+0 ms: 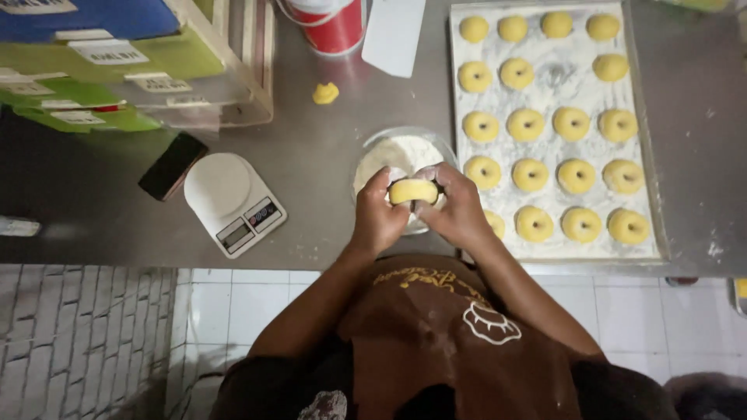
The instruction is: Shaping dough into donuts, dipping them in flour, and placing them on a baking tray
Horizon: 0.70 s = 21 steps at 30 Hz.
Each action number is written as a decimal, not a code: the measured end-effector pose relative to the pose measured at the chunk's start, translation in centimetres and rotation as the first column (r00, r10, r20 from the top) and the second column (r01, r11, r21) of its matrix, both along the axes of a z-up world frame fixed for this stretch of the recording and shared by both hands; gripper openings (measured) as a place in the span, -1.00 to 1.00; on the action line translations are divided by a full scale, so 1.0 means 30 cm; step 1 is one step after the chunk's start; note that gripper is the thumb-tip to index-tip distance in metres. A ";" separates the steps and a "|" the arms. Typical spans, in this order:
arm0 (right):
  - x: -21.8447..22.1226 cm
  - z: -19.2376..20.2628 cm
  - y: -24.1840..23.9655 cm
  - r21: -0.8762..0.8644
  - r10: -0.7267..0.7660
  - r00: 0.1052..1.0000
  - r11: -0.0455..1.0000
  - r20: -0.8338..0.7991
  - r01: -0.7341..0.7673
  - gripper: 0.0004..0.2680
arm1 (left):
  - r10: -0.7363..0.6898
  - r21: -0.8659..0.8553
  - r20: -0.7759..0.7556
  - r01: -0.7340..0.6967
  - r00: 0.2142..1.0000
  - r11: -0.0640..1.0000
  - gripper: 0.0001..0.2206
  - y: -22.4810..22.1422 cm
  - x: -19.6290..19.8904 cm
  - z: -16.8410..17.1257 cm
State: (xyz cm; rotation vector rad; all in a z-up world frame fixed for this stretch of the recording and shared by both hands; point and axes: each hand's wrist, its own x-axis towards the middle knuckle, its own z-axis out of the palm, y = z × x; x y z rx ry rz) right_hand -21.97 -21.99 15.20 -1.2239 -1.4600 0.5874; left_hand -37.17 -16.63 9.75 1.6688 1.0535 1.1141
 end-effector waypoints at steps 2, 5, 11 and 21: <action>-0.009 0.034 -0.006 0.035 -0.023 0.999 0.999 0.045 0.022 -0.75 | 0.016 -0.063 0.075 -0.011 0.997 0.998 -0.63 0.001 -0.002 0.041; -0.025 0.024 0.008 0.070 -0.047 0.996 0.997 0.081 0.042 -0.73 | 0.057 -0.128 0.187 -0.033 0.981 0.991 -0.55 0.006 -0.010 0.074; 0.029 -0.021 0.046 0.032 -0.111 0.976 0.994 0.186 0.107 -0.72 | 0.016 0.176 0.097 -0.033 0.995 0.984 -0.70 0.012 0.000 0.138; 0.012 0.016 0.067 0.044 -0.074 0.945 0.997 0.318 0.063 -0.73 | 0.071 0.103 0.178 -0.091 0.981 0.991 -0.69 0.051 -0.002 0.134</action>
